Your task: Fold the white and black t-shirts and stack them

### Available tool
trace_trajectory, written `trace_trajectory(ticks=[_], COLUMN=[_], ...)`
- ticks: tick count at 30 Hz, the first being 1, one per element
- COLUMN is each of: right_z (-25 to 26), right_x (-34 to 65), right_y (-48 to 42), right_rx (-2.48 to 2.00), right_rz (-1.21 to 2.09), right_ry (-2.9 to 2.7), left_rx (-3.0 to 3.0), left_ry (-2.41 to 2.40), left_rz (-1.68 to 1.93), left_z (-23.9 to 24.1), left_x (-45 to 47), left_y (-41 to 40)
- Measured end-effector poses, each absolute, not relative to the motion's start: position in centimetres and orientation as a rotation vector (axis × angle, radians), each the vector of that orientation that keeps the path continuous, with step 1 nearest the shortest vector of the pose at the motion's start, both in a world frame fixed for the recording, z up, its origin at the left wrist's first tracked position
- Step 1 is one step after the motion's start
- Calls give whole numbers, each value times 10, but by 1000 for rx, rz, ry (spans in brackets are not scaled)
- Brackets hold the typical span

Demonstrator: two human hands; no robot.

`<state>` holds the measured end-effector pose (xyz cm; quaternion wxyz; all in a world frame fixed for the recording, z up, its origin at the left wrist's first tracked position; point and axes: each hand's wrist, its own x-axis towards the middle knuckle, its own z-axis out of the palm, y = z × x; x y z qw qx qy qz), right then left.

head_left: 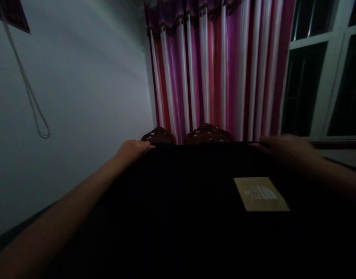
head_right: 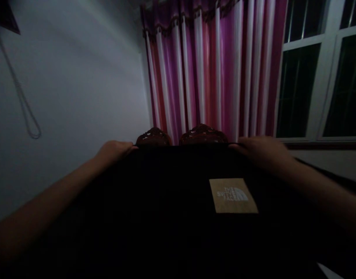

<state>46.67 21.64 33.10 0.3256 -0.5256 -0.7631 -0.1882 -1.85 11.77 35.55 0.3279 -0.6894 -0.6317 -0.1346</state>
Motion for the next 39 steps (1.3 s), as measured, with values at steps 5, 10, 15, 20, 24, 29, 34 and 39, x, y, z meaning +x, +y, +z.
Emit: trace_trajectory(ticks=[5,10,15,20,24,29,34,39], right_z=[251,143,107,119,139,123,90,92], right_x=[448,454,477,467,442,433,445,446], right_y=[263,307,334,346,329,275,247,247], right_rx=[-1665,-1693,-1691,-1621,-1534,-1378,-1461,-1463], right_rz=[-466,-311,-320,-415,-482,-194,53,44], right_ry=[-2393,-2502,-2498,-2489,-2472,-2666,-2640,-2607], left_rx=[-1919,-1903,-1880,-1858,-2094,-2300,-2272,-2229], left_ry=[-1901,-2086,-2140,-2141,-1975,-2043,-2231,-2245], left_rz=[-104,14,-7,-52,-83,-75,-129,-116], left_z=[271,168,137,141,141,123,103,104], left_x=[36,50,28,30,54,56,39,40], left_y=[172,202,222,235,223,193,188,189])
